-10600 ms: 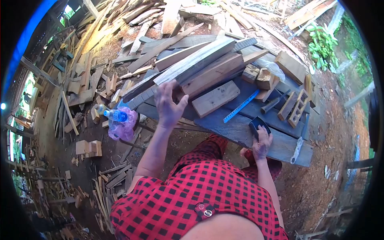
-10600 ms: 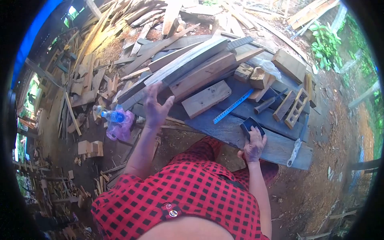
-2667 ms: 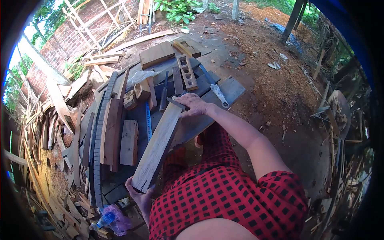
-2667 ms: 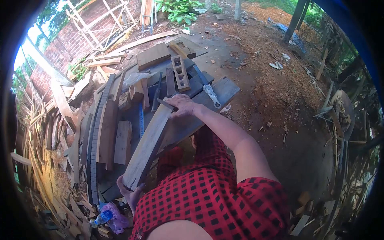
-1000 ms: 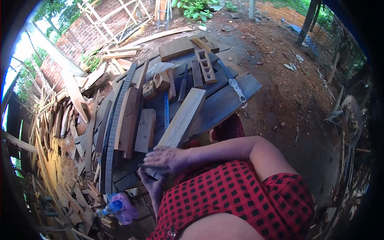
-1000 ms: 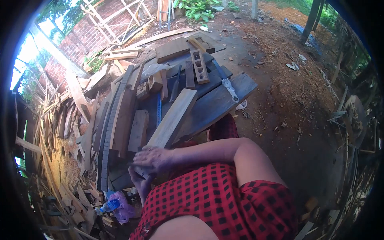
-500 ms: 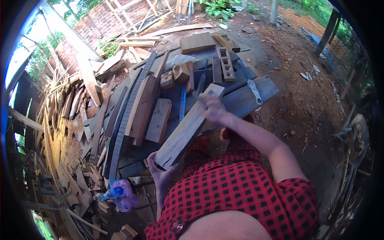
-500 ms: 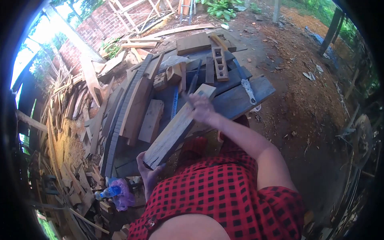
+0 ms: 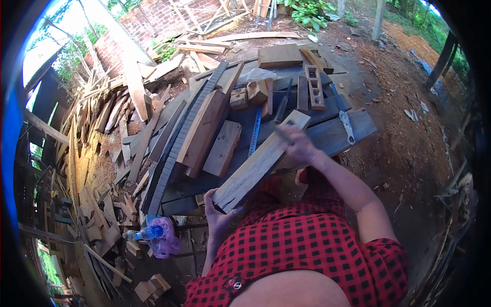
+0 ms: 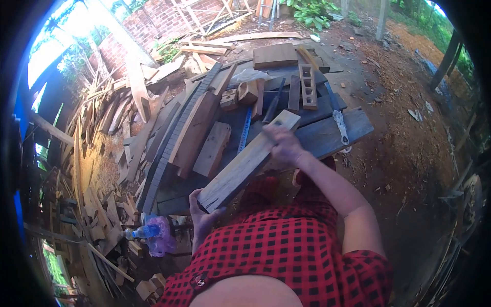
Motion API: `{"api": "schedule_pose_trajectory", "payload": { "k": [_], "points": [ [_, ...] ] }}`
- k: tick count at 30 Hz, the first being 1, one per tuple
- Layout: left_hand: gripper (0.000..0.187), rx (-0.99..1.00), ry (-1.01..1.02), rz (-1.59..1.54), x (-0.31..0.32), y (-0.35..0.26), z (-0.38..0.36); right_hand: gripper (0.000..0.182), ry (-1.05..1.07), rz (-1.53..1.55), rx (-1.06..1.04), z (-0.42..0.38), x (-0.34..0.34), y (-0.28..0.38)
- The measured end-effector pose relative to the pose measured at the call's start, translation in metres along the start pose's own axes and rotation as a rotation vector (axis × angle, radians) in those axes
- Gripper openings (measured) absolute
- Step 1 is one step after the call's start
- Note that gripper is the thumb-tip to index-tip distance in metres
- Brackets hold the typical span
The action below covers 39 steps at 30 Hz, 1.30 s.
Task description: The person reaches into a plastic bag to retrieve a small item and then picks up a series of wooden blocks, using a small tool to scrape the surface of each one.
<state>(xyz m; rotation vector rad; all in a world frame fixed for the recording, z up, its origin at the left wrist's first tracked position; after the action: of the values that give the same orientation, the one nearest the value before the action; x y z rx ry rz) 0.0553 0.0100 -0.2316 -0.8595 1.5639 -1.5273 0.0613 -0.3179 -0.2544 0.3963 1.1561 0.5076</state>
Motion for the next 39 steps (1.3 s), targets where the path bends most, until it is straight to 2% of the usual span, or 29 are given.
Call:
{"api": "schedule_pose_trajectory", "payload": {
  "k": [4, 5, 7, 8, 11, 13, 14, 16, 17, 18, 20, 21, 23, 24, 26, 27, 29, 31, 32, 34, 36, 38, 39],
  "points": [
    [0.076, 0.0, -0.012, 0.046, 0.002, -0.006, 0.0, 0.047, -0.131, -0.228, 0.306, -0.011, -0.034, -0.09],
    [0.076, 0.004, -0.017, 0.047, 0.0, -0.005, 0.0, 0.047, -0.133, -0.226, 0.3, -0.013, -0.041, -0.092],
    [0.075, 0.041, -0.032, 0.143, -0.003, -0.006, 0.0, 0.049, -0.086, 0.631, 0.709, -0.027, -0.035, -0.123],
    [0.075, 0.047, -0.036, 0.145, -0.004, -0.007, 0.0, 0.049, -0.087, 0.633, 0.701, -0.027, -0.036, -0.124],
    [0.07, 0.027, -0.015, 0.053, -0.005, -0.007, 0.004, 0.057, -0.283, 1.043, 0.665, -0.035, -0.033, -0.141],
    [0.063, -0.049, -0.067, -0.177, -0.016, 0.006, 0.01, 0.057, -0.293, 1.091, 0.67, -0.033, -0.041, -0.135],
    [0.063, -0.042, -0.061, -0.177, -0.017, 0.006, 0.012, 0.057, -0.301, 1.14, 0.677, -0.031, -0.046, -0.133],
    [0.058, -0.128, -0.064, -0.312, -0.019, 0.016, 0.012, 0.057, -0.323, 1.082, 0.645, -0.035, -0.062, -0.112],
    [0.05, -0.133, -0.045, -0.339, -0.019, 0.024, 0.013, 0.057, -0.336, 1.023, 0.619, -0.037, -0.069, -0.104],
    [0.05, -0.134, -0.035, -0.337, -0.014, 0.025, 0.013, 0.057, -0.345, 1.022, 0.622, -0.041, -0.072, -0.102],
    [0.043, -0.288, -0.025, -0.534, 0.005, 0.04, 0.014, 0.056, -0.331, 0.962, 0.701, -0.052, -0.078, -0.105],
    [0.04, -0.35, 0.064, -0.561, 0.014, 0.047, 0.016, 0.056, -0.348, 0.958, 0.712, -0.057, -0.077, -0.112],
    [0.041, -0.335, 0.063, -0.484, 0.03, 0.046, 0.025, 0.058, -0.13, 0.529, 0.91, -0.063, -0.071, -0.134],
    [0.041, -0.311, 0.043, -0.406, 0.035, 0.044, 0.031, 0.058, -0.148, 0.525, 0.917, -0.063, -0.071, -0.13],
    [0.038, -0.303, 0.114, -0.397, 0.044, 0.052, 0.035, 0.061, -0.268, -0.021, 0.567, -0.047, -0.085, -0.09],
    [0.038, -0.343, 0.155, -0.516, 0.047, 0.065, 0.037, 0.061, -0.272, -0.025, 0.578, -0.049, -0.079, -0.092],
    [0.04, -0.381, 0.201, -0.637, 0.053, 0.067, 0.04, 0.061, -0.344, -0.316, 0.492, -0.046, -0.072, -0.089],
    [0.051, -0.453, 0.184, -0.571, 0.054, 0.054, 0.037, 0.059, -0.355, -0.361, 0.486, -0.043, -0.06, -0.081],
    [0.051, -0.452, 0.191, -0.567, 0.053, 0.049, 0.036, 0.058, -0.364, -0.403, 0.475, -0.04, -0.053, -0.072],
    [0.06, -0.447, 0.299, -0.541, 0.055, 0.043, 0.033, 0.054, -0.241, -0.053, 0.314, -0.029, -0.053, -0.002],
    [0.063, -0.459, 0.307, -0.556, 0.052, 0.056, 0.037, 0.055, -0.122, -0.083, 0.071, -0.028, -0.019, 0.063],
    [0.067, -0.476, 0.313, -0.57, 0.058, 0.057, 0.038, 0.054, 0.105, -0.012, -0.223, -0.024, 0.004, 0.135],
    [0.068, -0.474, 0.179, -0.598, 0.061, 0.051, 0.037, 0.054, 0.101, -0.014, -0.219, -0.027, 0.012, 0.143]
  ]
}}
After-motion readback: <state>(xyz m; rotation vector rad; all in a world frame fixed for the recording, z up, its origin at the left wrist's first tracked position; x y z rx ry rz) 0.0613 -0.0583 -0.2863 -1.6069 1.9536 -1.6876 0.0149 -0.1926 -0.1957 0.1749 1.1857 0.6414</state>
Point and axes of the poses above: each hand's wrist, its own z-axis towards the middle knuckle, its own x-axis out of the palm, y = z × x, the point moved 7 cm from there along z, towards the middle knuckle, and after that the axes turned 7 degrees about y, right-handed, at the moved point
